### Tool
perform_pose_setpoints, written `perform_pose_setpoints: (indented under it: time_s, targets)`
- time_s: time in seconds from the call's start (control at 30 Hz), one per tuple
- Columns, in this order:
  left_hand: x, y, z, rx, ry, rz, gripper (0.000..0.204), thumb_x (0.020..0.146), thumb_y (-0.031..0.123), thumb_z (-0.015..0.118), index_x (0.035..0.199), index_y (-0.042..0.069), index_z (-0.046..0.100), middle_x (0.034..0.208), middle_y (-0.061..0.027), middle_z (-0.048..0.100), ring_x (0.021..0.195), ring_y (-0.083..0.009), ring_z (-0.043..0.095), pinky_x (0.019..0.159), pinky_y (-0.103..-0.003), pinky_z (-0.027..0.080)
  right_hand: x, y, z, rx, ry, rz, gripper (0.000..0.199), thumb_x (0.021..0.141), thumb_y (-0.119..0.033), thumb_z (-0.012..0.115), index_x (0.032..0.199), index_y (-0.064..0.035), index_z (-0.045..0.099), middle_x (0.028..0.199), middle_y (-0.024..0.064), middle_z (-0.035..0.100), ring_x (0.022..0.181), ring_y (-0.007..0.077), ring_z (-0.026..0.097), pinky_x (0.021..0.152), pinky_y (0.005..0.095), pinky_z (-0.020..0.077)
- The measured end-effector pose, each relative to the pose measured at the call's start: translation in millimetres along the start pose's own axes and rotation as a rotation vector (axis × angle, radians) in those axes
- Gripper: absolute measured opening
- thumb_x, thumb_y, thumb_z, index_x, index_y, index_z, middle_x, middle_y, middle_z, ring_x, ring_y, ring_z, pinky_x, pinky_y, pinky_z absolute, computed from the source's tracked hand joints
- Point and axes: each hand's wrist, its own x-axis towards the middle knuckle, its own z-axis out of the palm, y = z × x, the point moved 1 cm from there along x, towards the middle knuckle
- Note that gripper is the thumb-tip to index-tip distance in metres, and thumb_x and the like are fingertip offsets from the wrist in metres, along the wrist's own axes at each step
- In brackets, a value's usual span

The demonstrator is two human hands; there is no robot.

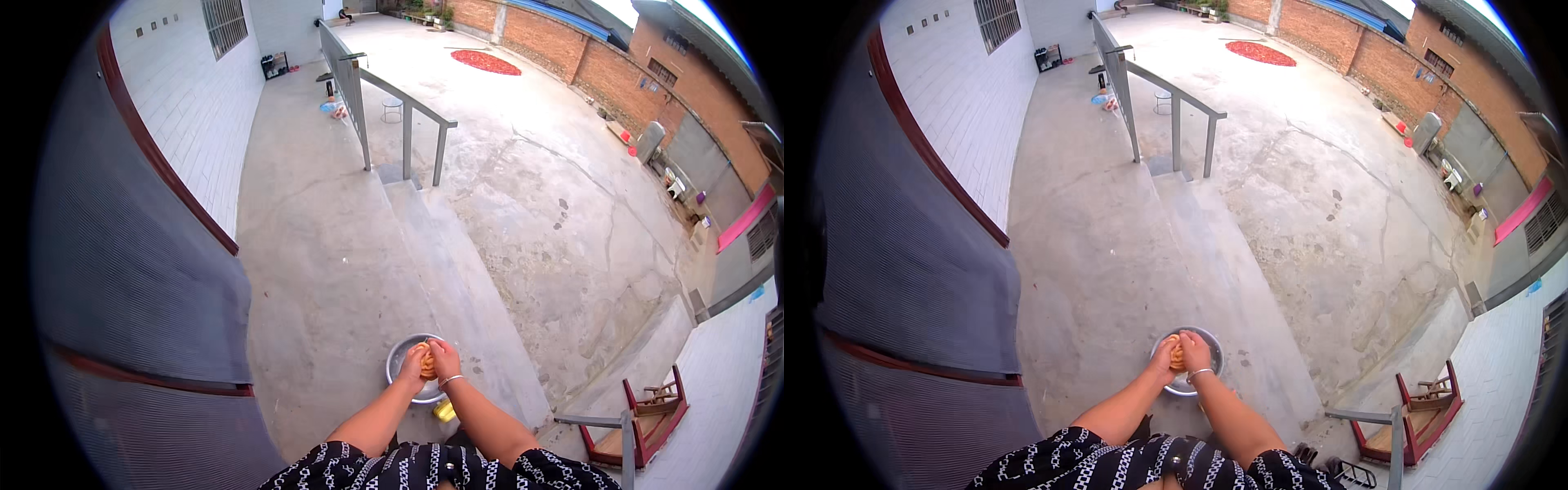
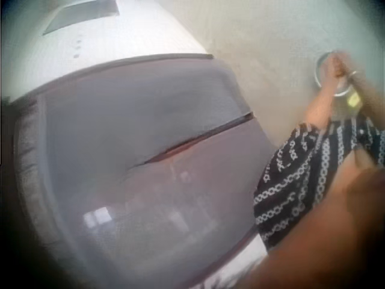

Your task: The person scrubs a metal railing with a steel wool pad, then wipes it with a cloth. They dip the cloth into a metal bowl of water and continue wiping the railing and a nearby window frame.

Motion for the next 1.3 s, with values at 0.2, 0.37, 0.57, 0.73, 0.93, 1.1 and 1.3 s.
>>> perform_pose_setpoints:
  time_s: [0.2, 0.37, 0.57, 0.73, 0.93, 1.1, 1.3]
  targets:
    - [-52, 32, 67, -0.072, -0.227, -0.292, 0.045, 0.09, 0.038, 0.059, 0.124, 0.011, 0.05, 0.118, -0.0077, 0.058, 0.109, -0.0233, 0.058, 0.085, -0.041, 0.051, 1, -36, -18, -0.072, -0.173, -0.123, 0.028, 0.091, -0.023, 0.052, 0.105, -0.0037, 0.066, 0.099, 0.0124, 0.067, 0.095, 0.016, 0.061, 0.085, 0.0289, 0.0466]
    - [-59, 41, 52, 0.325, -0.482, -0.315, 0.036, 0.087, 0.025, 0.066, 0.118, 0.012, 0.053, 0.114, -0.0098, 0.059, 0.093, -0.0145, 0.059, 0.078, -0.027, 0.053, -18, -97, -32, -0.208, -0.676, 0.043, 0.042, 0.094, -0.041, 0.052, 0.116, -0.0061, 0.062, 0.106, 0.0045, 0.063, 0.096, 0.0134, 0.058, 0.088, 0.028, 0.0461]
    - [-68, 50, 101, 0.547, -0.29, -0.326, 0.023, 0.081, 0.005, 0.062, 0.077, 0.019, 0.044, 0.055, 0.0092, 0.034, 0.043, -0.0023, 0.031, 0.038, -0.021, 0.016, -22, -120, -41, -0.356, -0.692, -0.177, 0.03, 0.085, -0.02, 0.069, 0.112, -0.0078, 0.064, 0.097, 0.0007, 0.063, 0.092, 0.0102, 0.057, 0.083, 0.0259, 0.0472]
    - [-85, 44, 127, 0.792, -0.066, -0.161, 0.007, 0.09, 0.021, 0.047, 0.083, 0.02, 0.048, 0.051, 0.0054, 0.035, 0.038, -0.0056, 0.031, 0.035, -0.025, 0.015, -38, -120, -35, -0.523, -0.407, -0.391, 0.021, 0.088, -0.023, 0.058, 0.1, -0.0095, 0.068, 0.099, 0.0125, 0.067, 0.094, 0.0262, 0.064, 0.083, 0.0368, 0.0491]
    - [-50, 13, 90, 1.412, 0.05, 0.243, 0.023, 0.083, 0.021, 0.059, 0.097, 0.003, 0.064, 0.098, -0.0192, 0.066, 0.095, -0.0334, 0.063, 0.077, -0.041, 0.049, -43, -113, -24, -0.679, -0.074, -0.435, 0.023, 0.091, -0.022, 0.049, 0.095, -0.0082, 0.067, 0.081, 0.015, 0.066, 0.076, 0.0307, 0.063, 0.073, 0.0377, 0.0489]
    - [-59, 20, 96, 1.563, 0.089, 0.411, 0.021, 0.083, 0.021, 0.058, 0.096, 0.005, 0.062, 0.092, -0.0179, 0.067, 0.088, -0.0364, 0.063, 0.071, -0.042, 0.049, -28, -103, -16, -0.61, 0.061, -0.284, 0.024, 0.09, -0.022, 0.047, 0.091, -0.0075, 0.067, 0.083, 0.0166, 0.066, 0.08, 0.0319, 0.063, 0.075, 0.0404, 0.0486]
    - [-71, 35, 100, 1.625, 0.1, 0.459, 0.021, 0.078, 0.02, 0.062, 0.093, 0.007, 0.061, 0.088, -0.0144, 0.067, 0.082, -0.033, 0.063, 0.068, -0.04, 0.049, -34, -115, -4, -0.506, 0.128, -0.157, 0.025, 0.089, -0.02, 0.046, 0.088, -0.0066, 0.067, 0.085, 0.017, 0.066, 0.082, 0.0314, 0.064, 0.077, 0.0404, 0.0488]
